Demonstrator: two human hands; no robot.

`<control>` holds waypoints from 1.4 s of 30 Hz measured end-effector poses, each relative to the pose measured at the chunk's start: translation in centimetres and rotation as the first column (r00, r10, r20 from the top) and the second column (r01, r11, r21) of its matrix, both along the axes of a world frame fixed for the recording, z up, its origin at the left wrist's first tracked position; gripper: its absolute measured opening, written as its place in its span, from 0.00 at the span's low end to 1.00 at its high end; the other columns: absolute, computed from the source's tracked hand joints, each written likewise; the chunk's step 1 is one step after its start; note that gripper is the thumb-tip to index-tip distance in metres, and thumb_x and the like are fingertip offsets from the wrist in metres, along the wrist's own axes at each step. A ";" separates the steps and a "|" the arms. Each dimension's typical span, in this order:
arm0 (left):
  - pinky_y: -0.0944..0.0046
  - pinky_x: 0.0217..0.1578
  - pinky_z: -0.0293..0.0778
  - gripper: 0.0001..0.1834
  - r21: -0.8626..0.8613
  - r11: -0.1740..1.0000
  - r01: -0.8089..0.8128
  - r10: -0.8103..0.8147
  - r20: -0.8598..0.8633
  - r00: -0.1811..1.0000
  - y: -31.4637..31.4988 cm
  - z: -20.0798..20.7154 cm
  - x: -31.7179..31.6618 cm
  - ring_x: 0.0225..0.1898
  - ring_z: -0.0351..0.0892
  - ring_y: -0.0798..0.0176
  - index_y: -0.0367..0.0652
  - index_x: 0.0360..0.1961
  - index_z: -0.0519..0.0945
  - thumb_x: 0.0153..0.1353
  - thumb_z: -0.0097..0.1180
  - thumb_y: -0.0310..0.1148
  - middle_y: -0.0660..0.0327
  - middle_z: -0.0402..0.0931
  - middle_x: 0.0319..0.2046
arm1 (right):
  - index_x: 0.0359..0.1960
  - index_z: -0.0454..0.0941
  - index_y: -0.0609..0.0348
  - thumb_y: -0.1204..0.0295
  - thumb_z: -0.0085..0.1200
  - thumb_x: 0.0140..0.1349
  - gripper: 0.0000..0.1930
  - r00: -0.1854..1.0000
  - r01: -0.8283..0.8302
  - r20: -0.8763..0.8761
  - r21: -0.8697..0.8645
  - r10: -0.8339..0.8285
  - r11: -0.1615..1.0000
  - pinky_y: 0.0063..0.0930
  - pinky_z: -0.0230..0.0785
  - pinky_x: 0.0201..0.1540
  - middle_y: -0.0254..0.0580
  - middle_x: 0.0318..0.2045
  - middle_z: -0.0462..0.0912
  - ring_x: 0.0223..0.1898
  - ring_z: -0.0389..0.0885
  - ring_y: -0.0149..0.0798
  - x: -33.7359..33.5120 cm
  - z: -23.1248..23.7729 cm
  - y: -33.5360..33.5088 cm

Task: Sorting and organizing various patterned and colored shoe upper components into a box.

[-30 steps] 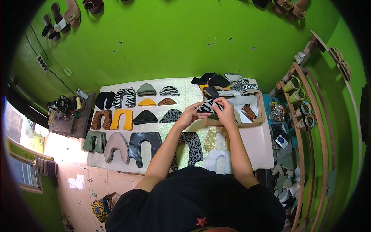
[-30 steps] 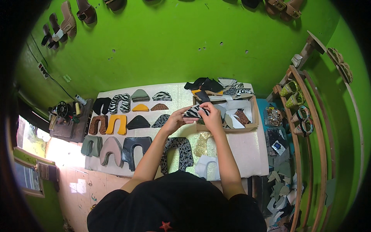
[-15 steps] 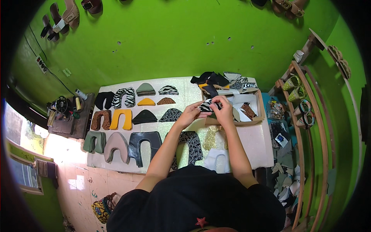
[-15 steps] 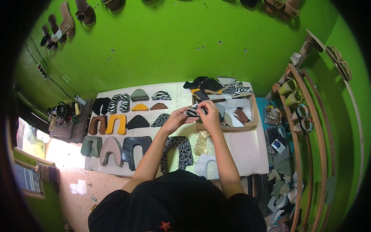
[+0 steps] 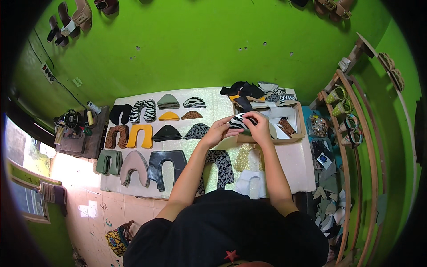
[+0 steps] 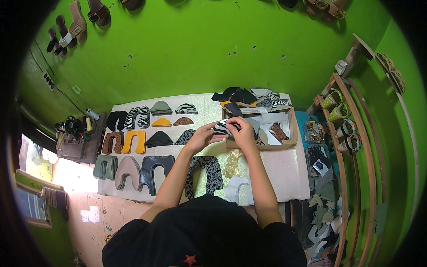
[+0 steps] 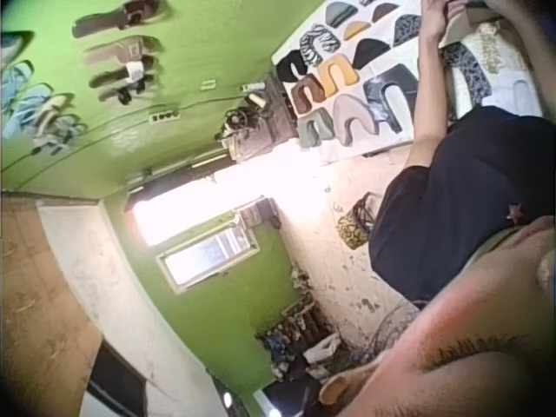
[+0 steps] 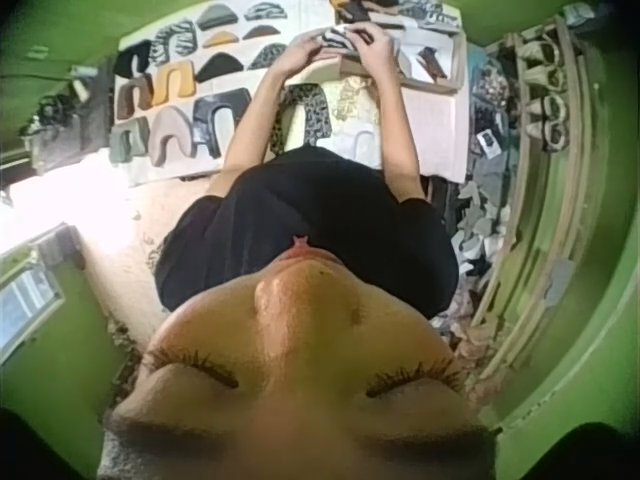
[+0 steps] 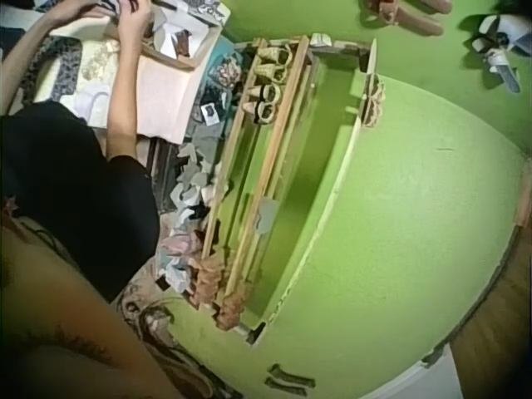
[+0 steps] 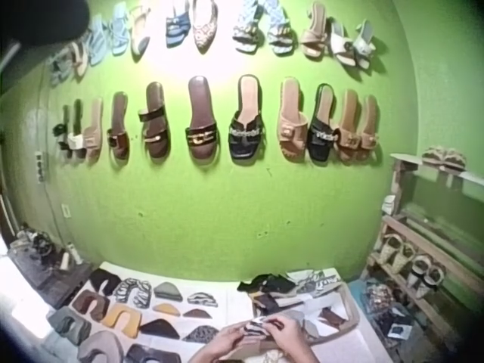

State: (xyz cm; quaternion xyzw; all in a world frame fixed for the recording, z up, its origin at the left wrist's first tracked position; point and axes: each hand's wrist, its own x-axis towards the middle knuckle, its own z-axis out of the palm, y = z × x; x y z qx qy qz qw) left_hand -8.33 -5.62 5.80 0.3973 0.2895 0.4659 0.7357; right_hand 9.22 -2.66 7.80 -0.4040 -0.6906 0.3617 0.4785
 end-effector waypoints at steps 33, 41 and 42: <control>0.75 0.25 0.67 0.20 -0.010 0.937 -0.348 0.335 -0.250 0.909 1.2 -5.1 -10.6 0.27 0.72 0.71 0.36 0.53 0.60 0.58 0.42 0.21 0.60 0.71 0.30 | 0.53 0.56 0.66 0.73 0.50 0.51 0.27 0.895 -0.243 0.386 0.001 0.224 0.970 0.36 0.61 0.49 0.61 0.46 0.66 0.48 0.68 0.55 -12.9 -4.3 2.4; 0.74 0.22 0.67 0.21 0.180 0.877 -0.446 0.471 -0.509 0.721 4.9 -8.1 -14.1 0.23 0.70 0.72 0.37 0.49 0.63 0.52 0.47 0.17 0.58 0.71 0.32 | 0.56 0.52 0.68 0.79 0.47 0.51 0.29 0.824 -0.314 0.480 -0.052 0.299 0.948 0.36 0.56 0.56 0.62 0.50 0.63 0.52 0.63 0.56 -15.4 -8.0 7.5; 0.74 0.22 0.67 0.21 0.202 0.866 -0.457 0.483 -0.572 0.663 5.6 -8.0 -14.5 0.23 0.72 0.72 0.37 0.48 0.64 0.52 0.48 0.17 0.56 0.73 0.33 | 0.56 0.53 0.68 0.78 0.47 0.53 0.28 0.838 -0.310 0.465 -0.024 0.285 0.950 0.36 0.56 0.56 0.61 0.50 0.63 0.52 0.63 0.57 -15.8 -7.9 8.2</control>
